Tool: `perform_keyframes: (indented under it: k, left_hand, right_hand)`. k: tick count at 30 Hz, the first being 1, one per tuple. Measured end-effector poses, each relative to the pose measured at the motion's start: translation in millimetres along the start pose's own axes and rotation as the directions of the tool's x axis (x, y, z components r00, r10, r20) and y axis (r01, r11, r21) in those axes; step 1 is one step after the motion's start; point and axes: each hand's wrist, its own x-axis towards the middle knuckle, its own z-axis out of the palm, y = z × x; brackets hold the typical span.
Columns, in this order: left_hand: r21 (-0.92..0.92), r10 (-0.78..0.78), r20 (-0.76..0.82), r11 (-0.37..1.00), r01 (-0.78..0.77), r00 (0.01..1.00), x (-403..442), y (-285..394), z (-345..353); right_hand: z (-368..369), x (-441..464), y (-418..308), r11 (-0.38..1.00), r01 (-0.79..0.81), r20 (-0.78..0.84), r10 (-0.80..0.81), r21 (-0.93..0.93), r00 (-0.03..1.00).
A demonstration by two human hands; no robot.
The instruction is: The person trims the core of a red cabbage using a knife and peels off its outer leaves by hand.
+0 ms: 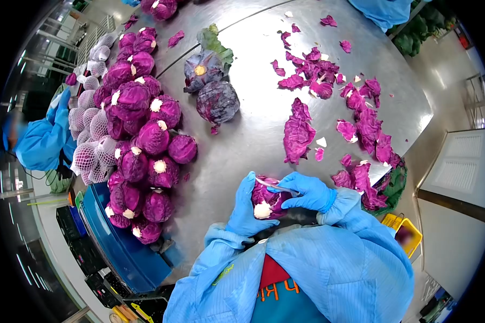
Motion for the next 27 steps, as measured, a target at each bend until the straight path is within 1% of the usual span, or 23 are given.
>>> perform_keyframes:
  k: [3, 4, 6, 7, 10, 13, 16, 19, 22, 25, 27]
  left_hand:
    - [0.14, 0.128, -0.042, 0.983, -0.121, 0.991, 4.8, 8.3, -0.3]
    - [0.112, 0.125, -0.045, 0.987, -0.119, 0.991, 4.9, 7.6, 1.0]
    - [0.058, 0.117, -0.055, 0.992, -0.114, 0.992, 4.8, 3.1, 3.2]
    - [0.07, 0.121, -0.047, 0.991, -0.118, 0.992, 5.2, -0.1, 3.4]
    - [0.09, 0.127, -0.015, 0.988, -0.125, 0.992, 4.9, -2.9, 3.4]
    - [0.107, 0.138, 0.038, 0.984, -0.141, 0.99, 12.5, 1.4, 0.2]
    - [0.153, 0.154, 0.111, 0.973, -0.17, 0.982, 19.5, 6.6, -0.9]
    - [0.188, 0.192, 0.146, 0.958, -0.218, 0.97, 24.3, 11.4, -1.3]
    - [0.15, 0.173, 0.122, 0.97, -0.191, 0.977, 23.7, 9.3, 0.7]
    - [0.197, 0.191, 0.138, 0.956, -0.216, 0.972, 26.7, 9.9, 1.5]
    - [0.108, 0.101, 0.06, 0.988, -0.107, 0.993, 19.2, 0.8, 5.6]
  right_hand:
    - [0.4, -1.9, 0.1, 0.994, 0.056, -0.027, -0.058, -0.091, 0.998]
    - [-0.2, -2.1, 0.5, 0.989, 0.079, -0.031, -0.083, -0.124, 0.996]
    - [-2.1, -5.0, -0.5, 0.975, 0.058, 0.01, -0.057, -0.217, 0.998]
    - [-3.1, -5.0, -1.5, 0.964, 0.051, 0.031, -0.044, -0.262, 0.999]
    - [-12.7, -1.3, -11.7, 0.974, -0.013, 0.103, 0.037, -0.228, 0.994]
    - [-19.5, 4.4, -2.5, 0.949, 0.1, 0.167, -0.051, -0.299, 0.985]
    - [-26.0, 9.1, -0.5, 0.952, 0.084, 0.283, 0.003, -0.293, 0.959]
    - [-29.1, 9.0, -0.6, 0.961, 0.103, 0.322, -0.016, -0.256, 0.947]
    - [-28.7, 3.9, 5.5, 0.977, 0.104, 0.264, -0.052, -0.185, 0.963]
    - [-28.4, -3.9, 9.3, 0.975, 0.096, 0.241, -0.046, -0.2, 0.97]
    - [-31.8, -17.4, 4.6, 0.985, -0.016, 0.185, 0.047, -0.169, 0.982]
